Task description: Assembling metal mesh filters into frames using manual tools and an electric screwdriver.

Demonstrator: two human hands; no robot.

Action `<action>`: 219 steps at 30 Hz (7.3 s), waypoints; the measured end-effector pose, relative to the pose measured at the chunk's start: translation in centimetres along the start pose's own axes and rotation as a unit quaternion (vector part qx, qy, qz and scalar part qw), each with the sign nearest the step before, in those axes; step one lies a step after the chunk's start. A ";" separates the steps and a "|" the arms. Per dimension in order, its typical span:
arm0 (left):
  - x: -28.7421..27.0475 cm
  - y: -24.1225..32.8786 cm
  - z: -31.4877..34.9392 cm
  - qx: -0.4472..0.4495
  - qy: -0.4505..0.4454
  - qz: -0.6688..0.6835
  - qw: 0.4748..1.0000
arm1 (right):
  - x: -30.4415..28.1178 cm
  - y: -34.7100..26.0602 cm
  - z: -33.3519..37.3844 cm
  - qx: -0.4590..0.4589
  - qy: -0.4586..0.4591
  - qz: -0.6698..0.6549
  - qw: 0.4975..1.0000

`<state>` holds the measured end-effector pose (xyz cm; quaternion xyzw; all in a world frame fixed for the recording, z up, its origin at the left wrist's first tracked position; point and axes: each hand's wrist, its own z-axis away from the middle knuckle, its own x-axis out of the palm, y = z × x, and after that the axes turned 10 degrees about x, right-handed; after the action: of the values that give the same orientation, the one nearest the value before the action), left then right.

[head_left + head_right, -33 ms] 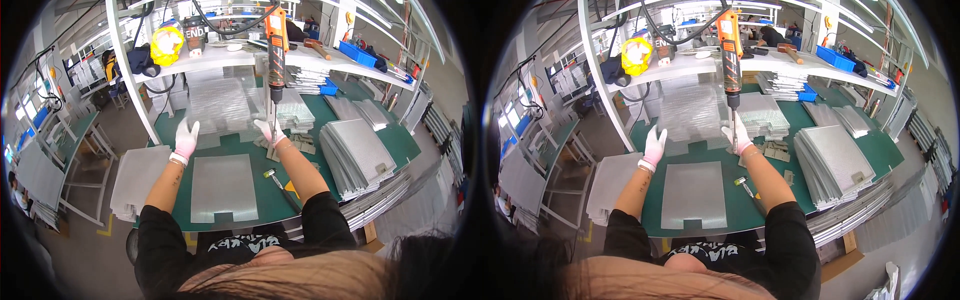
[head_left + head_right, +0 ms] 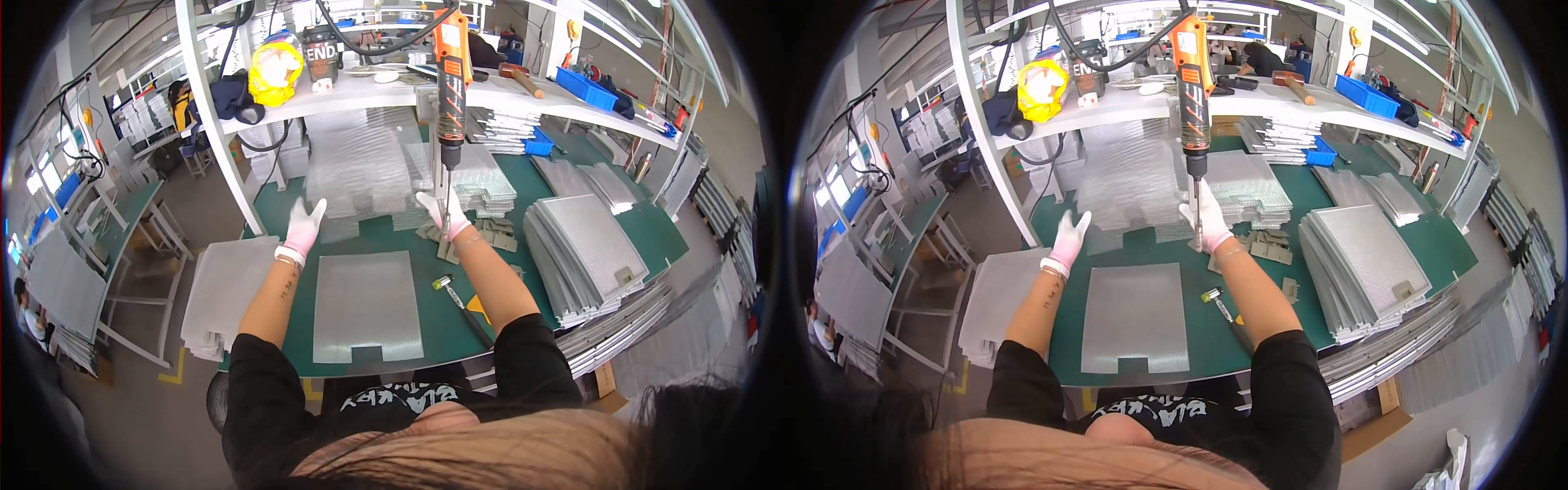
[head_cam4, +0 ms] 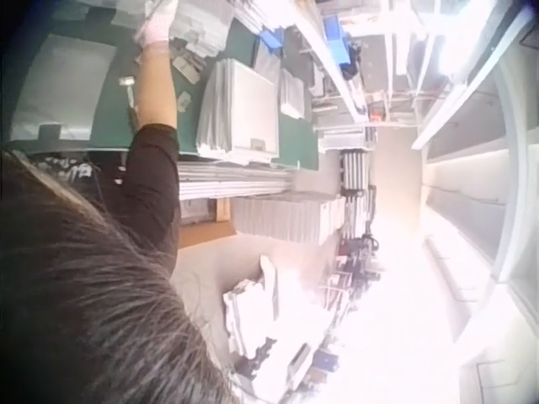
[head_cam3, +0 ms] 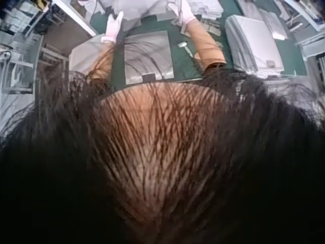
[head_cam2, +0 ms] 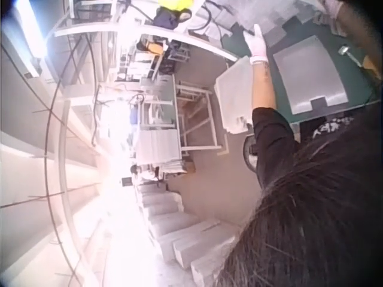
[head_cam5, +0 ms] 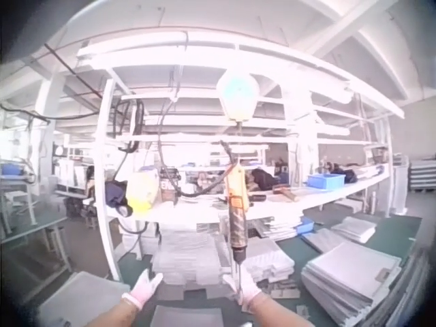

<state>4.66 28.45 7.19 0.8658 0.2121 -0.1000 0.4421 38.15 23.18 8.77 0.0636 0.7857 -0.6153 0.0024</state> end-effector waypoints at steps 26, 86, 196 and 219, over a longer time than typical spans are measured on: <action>-6.3 1.8 23.7 -0.125 -0.251 -0.215 0.935 | 7.6 6.1 26.7 0.092 0.042 0.357 0.928; -2.7 1.6 18.4 0.122 -0.279 -0.278 0.911 | -9.6 1.8 -7.4 -0.017 0.084 -0.082 0.993; -2.8 1.7 25.8 -0.086 -0.218 -0.354 0.905 | 4.9 8.6 22.3 0.144 -0.060 0.460 0.874; -2.4 4.1 23.2 -0.212 -0.251 -0.370 0.869 | 4.7 5.9 21.6 0.175 -0.127 0.586 0.781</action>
<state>4.68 6.94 -2.62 0.5547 0.4146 -0.4231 0.5844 32.48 4.17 -2.60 0.4317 0.4684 -0.6251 0.4512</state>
